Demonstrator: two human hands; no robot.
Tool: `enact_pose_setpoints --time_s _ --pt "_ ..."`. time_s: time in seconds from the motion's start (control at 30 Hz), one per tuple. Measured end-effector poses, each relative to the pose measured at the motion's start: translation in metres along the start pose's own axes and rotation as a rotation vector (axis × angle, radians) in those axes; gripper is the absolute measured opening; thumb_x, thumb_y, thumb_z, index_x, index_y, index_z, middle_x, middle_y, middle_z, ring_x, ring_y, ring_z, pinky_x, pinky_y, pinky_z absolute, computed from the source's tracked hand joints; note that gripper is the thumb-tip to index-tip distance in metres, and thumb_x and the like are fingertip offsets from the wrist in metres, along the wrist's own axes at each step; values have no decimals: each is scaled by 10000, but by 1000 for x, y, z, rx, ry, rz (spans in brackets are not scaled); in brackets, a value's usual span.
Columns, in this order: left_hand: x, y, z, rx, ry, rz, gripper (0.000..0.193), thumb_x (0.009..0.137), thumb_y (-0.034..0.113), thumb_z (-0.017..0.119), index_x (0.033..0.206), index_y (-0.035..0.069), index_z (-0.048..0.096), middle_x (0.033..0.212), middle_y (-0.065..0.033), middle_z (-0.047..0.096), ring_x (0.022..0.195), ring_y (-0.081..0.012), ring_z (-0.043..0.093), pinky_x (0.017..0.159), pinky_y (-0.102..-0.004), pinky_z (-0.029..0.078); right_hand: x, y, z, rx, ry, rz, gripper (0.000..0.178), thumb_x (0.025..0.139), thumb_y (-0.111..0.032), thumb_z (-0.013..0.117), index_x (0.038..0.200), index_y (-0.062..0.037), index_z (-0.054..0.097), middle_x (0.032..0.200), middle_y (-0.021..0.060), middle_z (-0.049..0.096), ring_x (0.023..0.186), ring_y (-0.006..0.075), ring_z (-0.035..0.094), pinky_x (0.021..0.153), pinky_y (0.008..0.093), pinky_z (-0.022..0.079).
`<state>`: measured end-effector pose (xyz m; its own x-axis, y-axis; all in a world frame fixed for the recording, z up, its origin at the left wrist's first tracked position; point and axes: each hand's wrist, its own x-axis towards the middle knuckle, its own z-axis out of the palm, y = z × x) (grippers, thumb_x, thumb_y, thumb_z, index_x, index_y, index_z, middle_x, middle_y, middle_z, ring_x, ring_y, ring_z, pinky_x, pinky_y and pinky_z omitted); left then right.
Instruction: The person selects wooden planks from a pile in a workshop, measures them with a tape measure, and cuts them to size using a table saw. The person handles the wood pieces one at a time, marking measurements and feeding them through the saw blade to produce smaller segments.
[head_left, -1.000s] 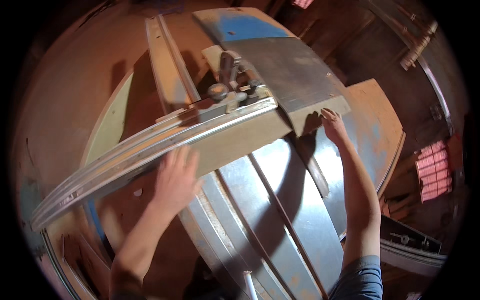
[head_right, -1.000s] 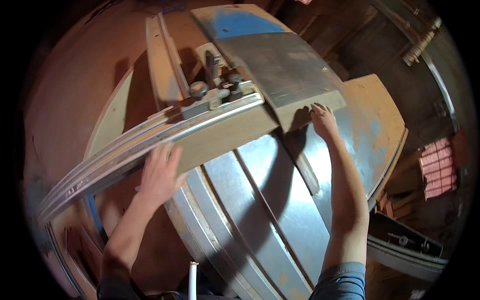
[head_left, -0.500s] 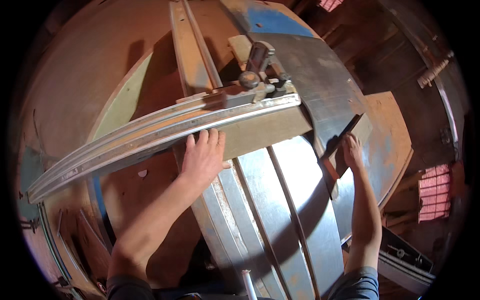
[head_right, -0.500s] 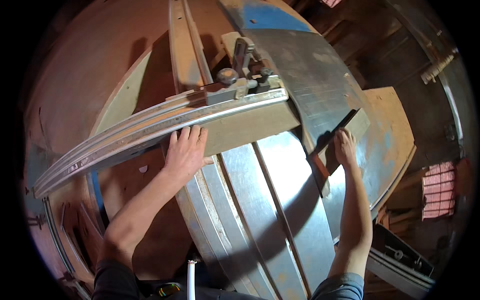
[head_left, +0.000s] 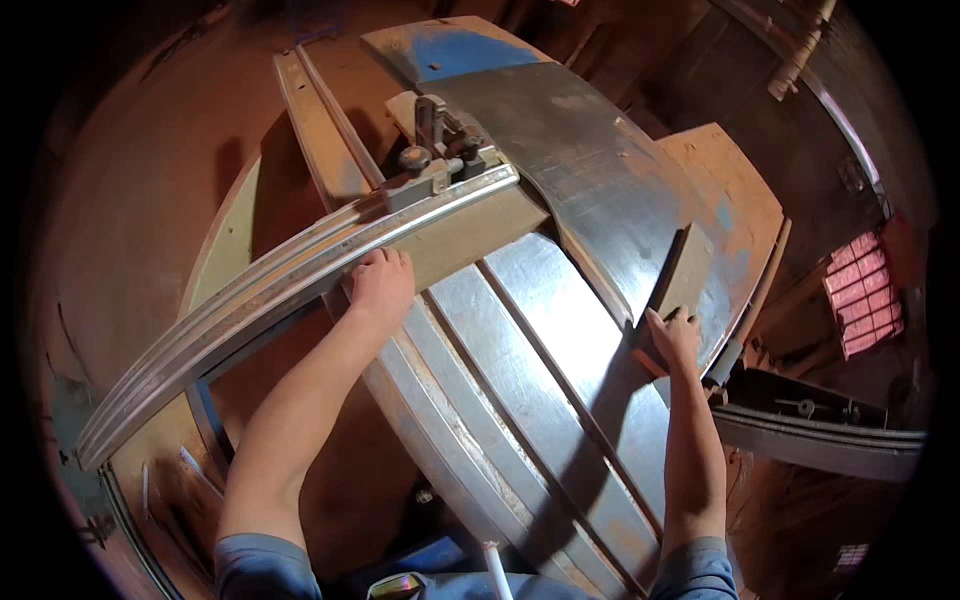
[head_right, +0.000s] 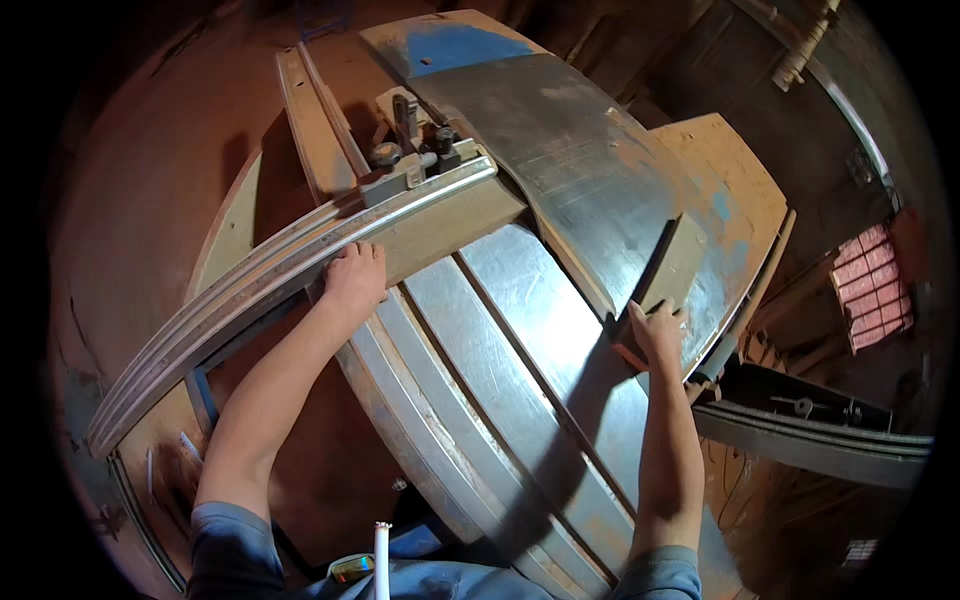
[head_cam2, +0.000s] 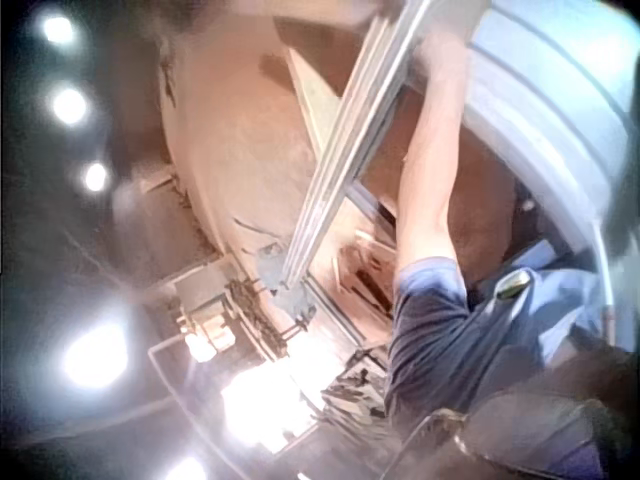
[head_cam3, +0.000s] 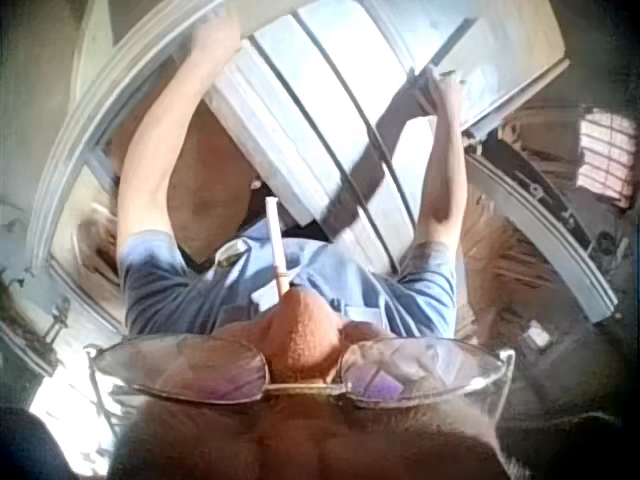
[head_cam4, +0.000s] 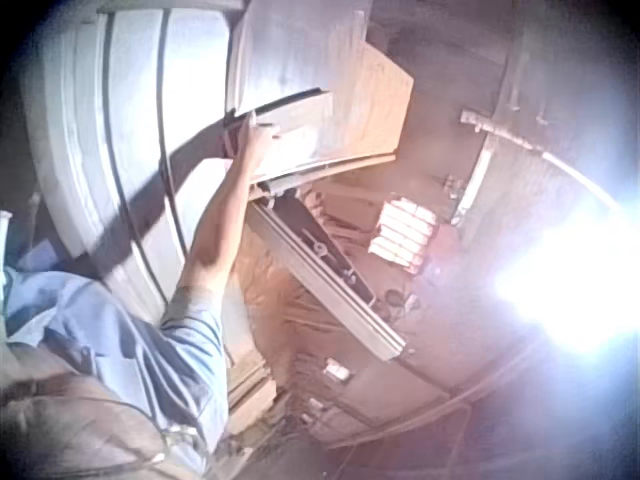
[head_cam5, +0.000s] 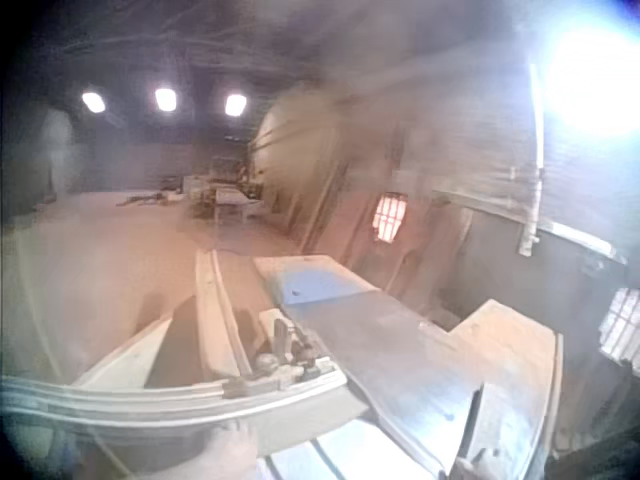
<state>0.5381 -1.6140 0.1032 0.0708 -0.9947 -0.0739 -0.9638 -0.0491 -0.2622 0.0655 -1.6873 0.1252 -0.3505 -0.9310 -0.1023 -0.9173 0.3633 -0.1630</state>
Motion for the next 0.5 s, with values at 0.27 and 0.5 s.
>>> enact_pose_setpoints --time_s 0.27,0.5 --pt "-1 20 -9 -80 171 64 549 868 213 684 1342 -3 513 1195 -215 612 1103 -375 597 779 -499 586 -33 6 -1 53 -42 59 796 810 -481 708 1343 45 440 1372 351 411 1226 532 505 1013 549 459" --pt "5 35 6 282 220 41 429 927 110 528 1331 -34 509 1006 -329 662 883 -447 708 630 -485 610 -115 55 -14 424 -8 -234 722 820 -389 704 1301 102 483 1225 348 539 1188 471 536 998 490 459"
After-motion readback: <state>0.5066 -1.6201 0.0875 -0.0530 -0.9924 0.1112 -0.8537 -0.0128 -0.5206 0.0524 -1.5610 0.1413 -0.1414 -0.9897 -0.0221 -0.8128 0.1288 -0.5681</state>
